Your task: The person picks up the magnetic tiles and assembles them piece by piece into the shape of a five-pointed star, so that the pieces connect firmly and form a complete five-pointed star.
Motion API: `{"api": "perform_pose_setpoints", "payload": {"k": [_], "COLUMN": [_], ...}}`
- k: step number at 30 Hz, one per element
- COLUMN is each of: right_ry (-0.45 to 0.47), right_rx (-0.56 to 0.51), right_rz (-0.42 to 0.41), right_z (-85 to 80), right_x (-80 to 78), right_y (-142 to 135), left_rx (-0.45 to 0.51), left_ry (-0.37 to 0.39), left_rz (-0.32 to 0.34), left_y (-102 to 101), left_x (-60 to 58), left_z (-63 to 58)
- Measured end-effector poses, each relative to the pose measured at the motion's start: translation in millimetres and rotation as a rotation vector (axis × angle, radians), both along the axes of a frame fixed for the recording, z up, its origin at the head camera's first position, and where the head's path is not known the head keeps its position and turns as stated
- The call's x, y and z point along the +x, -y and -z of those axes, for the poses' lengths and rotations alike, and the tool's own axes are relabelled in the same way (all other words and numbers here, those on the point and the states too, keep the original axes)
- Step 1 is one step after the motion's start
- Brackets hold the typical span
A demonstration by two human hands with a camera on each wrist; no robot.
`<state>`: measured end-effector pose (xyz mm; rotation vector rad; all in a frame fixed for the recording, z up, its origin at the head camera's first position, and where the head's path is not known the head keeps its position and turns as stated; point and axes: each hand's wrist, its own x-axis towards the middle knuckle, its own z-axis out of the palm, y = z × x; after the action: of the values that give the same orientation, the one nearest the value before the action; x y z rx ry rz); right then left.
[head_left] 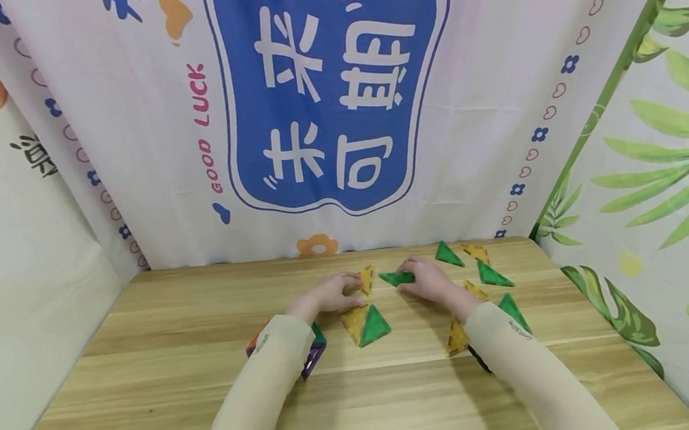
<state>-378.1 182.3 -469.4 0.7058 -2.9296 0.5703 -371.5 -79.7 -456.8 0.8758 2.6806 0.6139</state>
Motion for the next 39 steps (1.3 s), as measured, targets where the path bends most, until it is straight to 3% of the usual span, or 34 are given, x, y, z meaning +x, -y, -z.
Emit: {"api": "perform_pose_setpoints", "payload": {"k": [4,8,13,19,22,24,32,39], "right_ry": [0.033,0.037,0.022,0.013,-0.005,-0.004,0.056,0.075], "right_rx": [0.002,-0.001,-0.033,0.035,0.054,0.044,0.076,0.045], "right_rz": [0.142,0.159,0.045,-0.158,-0.207,-0.184,0.046,0.023], "right_z": [1.2,4.7,7.0,5.6,4.3,4.1,9.7,8.0], "right_x": [2.8,2.2,-2.5,-7.4,-8.4,-8.0,-5.4,-10.1], "right_y": [6,6,-4,-13,-12,-9,11,20], "left_rx": [-0.009,-0.005,-0.015,-0.016,-0.018,-0.023,-0.029,-0.025], "left_ry": [0.005,0.003,0.002,0.019,0.019,0.015,0.007,0.02], "left_rz": [-0.007,-0.002,-0.001,-0.007,-0.015,-0.016,-0.01,-0.028], "left_y": [1,0,-1,-4,-5,-5,-4,-1], "left_x": [-0.1,0.0,1.0,1.6,1.2,0.6,-1.2,-1.3], "left_z": [0.5,0.0,-1.5,-2.7,-3.5,-3.6,-2.0,1.1]}}
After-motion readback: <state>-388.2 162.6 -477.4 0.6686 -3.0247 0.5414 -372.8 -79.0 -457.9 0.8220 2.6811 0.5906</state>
